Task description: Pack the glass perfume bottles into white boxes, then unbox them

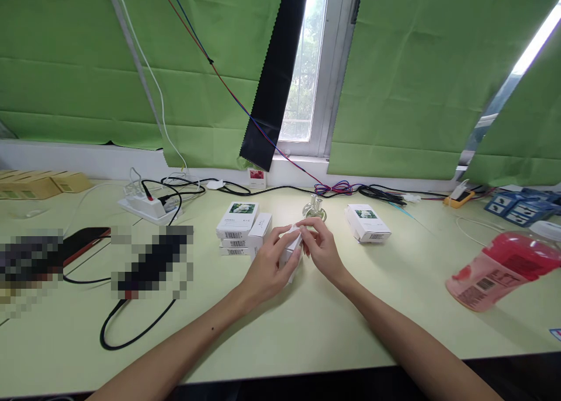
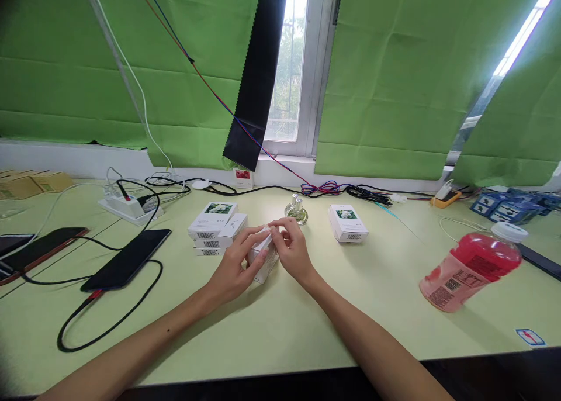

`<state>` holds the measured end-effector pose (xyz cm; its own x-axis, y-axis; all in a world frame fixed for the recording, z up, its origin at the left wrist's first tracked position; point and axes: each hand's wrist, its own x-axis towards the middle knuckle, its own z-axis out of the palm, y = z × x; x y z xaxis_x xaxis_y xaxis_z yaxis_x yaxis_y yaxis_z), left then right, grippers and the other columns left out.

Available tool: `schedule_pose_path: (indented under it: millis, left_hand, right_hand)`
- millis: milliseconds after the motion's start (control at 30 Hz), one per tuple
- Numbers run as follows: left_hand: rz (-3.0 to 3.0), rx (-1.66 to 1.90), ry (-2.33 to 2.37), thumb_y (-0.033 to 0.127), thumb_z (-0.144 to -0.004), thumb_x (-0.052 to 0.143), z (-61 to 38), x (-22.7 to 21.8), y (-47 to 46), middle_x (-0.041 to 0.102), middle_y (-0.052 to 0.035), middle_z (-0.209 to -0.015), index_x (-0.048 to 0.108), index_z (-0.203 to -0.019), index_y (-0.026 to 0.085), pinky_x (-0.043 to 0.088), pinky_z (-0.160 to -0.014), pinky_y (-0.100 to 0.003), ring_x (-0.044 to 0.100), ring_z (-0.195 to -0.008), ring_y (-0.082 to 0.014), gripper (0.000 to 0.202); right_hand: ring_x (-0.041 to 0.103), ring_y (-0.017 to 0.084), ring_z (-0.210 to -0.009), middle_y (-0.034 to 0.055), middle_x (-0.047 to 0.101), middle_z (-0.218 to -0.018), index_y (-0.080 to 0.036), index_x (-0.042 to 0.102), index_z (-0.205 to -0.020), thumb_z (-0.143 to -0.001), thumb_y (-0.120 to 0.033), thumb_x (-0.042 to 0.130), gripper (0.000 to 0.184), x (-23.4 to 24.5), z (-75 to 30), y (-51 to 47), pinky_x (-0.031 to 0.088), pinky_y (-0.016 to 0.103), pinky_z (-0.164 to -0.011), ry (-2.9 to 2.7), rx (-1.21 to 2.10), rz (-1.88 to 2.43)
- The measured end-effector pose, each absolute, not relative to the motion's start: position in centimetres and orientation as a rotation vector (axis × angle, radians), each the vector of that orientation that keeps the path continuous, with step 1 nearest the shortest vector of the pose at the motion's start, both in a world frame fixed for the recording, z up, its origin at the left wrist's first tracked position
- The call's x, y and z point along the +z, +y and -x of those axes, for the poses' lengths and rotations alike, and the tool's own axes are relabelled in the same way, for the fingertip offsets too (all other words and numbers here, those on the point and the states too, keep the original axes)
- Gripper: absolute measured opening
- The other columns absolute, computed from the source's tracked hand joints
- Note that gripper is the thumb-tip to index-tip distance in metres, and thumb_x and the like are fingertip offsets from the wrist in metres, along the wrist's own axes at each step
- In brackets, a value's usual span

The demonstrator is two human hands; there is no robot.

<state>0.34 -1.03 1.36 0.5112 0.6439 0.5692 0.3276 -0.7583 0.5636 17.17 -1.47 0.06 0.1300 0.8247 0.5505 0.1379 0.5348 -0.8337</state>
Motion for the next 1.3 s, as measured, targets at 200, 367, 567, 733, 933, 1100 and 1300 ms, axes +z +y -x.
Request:
schedule_pose_path:
  millis: [200, 367, 567, 733, 933, 1100, 1300]
  left_hand:
    - [-2.371, 1.131, 0.803, 0.033, -0.103, 0.049, -0.38, 1.34, -0.96, 0.055, -0.0088, -0.139, 0.059, -0.133, 0.029, 0.056, -0.086, -0.034, 0.063, -0.109, -0.0202, 0.032]
    - [-2.370, 1.134, 0.795, 0.034, -0.103, 0.048, -0.37, 1.46, -1.06, 0.056, -0.0092, -0.137, 0.059, -0.132, 0.029, 0.056, -0.089, -0.036, 0.062, -0.114, -0.0221, 0.032]
    - [-2.372, 1.150, 0.788, 0.033, -0.102, 0.049, -0.35, 1.32, -1.02, 0.056, -0.0090, -0.138, 0.059, -0.133, 0.030, 0.056, -0.093, -0.038, 0.064, -0.113, -0.0222, 0.032]
    - [-2.370, 1.132, 0.788, 0.033, -0.102, 0.049, -0.35, 1.24, -0.94, 0.055, -0.0085, -0.140, 0.058, -0.133, 0.030, 0.055, -0.096, -0.038, 0.061, -0.119, -0.0230, 0.032]
    - [-2.376, 1.136, 0.792, 0.032, -0.102, 0.049, -0.35, 1.28, -0.95, 0.056, -0.0086, -0.139, 0.058, -0.134, 0.030, 0.057, -0.090, -0.036, 0.063, -0.115, -0.0224, 0.033]
    - [-2.396, 1.159, 0.783, 0.032, -0.102, 0.050, -0.36, 1.28, -0.90, 0.057, -0.0087, -0.138, 0.059, -0.134, 0.030, 0.053, -0.099, -0.040, 0.060, -0.122, -0.0236, 0.033]
    - [-2.375, 1.123, 0.786, 0.033, -0.103, 0.049, -0.33, 1.25, -0.94, 0.055, -0.0082, -0.140, 0.058, -0.135, 0.031, 0.055, -0.093, -0.037, 0.061, -0.118, -0.0230, 0.033]
  right_hand:
    - [0.059, 0.014, -0.080, 0.0059, 0.057, -0.103, -0.023, 0.066, -0.100, -0.096, -0.049, 0.058, 0.027, 0.08, -17.15, -1.47, 0.049, 0.023, -0.054, -1.376, 0.608, 0.914]
    - [0.059, 0.015, -0.079, 0.0060, 0.058, -0.103, -0.023, 0.066, -0.100, -0.096, -0.049, 0.059, 0.027, 0.04, -17.16, -1.42, 0.049, 0.023, -0.053, -1.377, 0.605, 0.914]
    - [0.059, 0.015, -0.079, 0.0059, 0.057, -0.103, -0.024, 0.066, -0.100, -0.096, -0.049, 0.059, 0.026, 0.02, -17.18, -1.38, 0.049, 0.023, -0.053, -1.377, 0.609, 0.912]
    - [0.059, 0.015, -0.079, 0.0059, 0.057, -0.103, -0.023, 0.066, -0.100, -0.095, -0.050, 0.059, 0.028, 0.16, -17.15, -1.47, 0.049, 0.023, -0.053, -1.376, 0.609, 0.921]
    - [0.059, 0.015, -0.079, 0.0059, 0.057, -0.102, -0.023, 0.066, -0.100, -0.096, -0.049, 0.059, 0.027, 0.24, -17.13, -1.53, 0.049, 0.023, -0.053, -1.373, 0.616, 0.919]
    - [0.059, 0.015, -0.079, 0.0058, 0.057, -0.101, -0.023, 0.066, -0.100, -0.096, -0.050, 0.058, 0.027, 0.19, -17.15, -1.51, 0.048, 0.023, -0.052, -1.378, 0.607, 0.920]
    - [0.058, 0.014, -0.075, 0.0052, 0.057, -0.100, -0.024, 0.065, -0.099, -0.096, -0.051, 0.058, 0.028, 0.18, -17.17, -1.49, 0.048, 0.023, -0.052, -1.379, 0.615, 0.916]
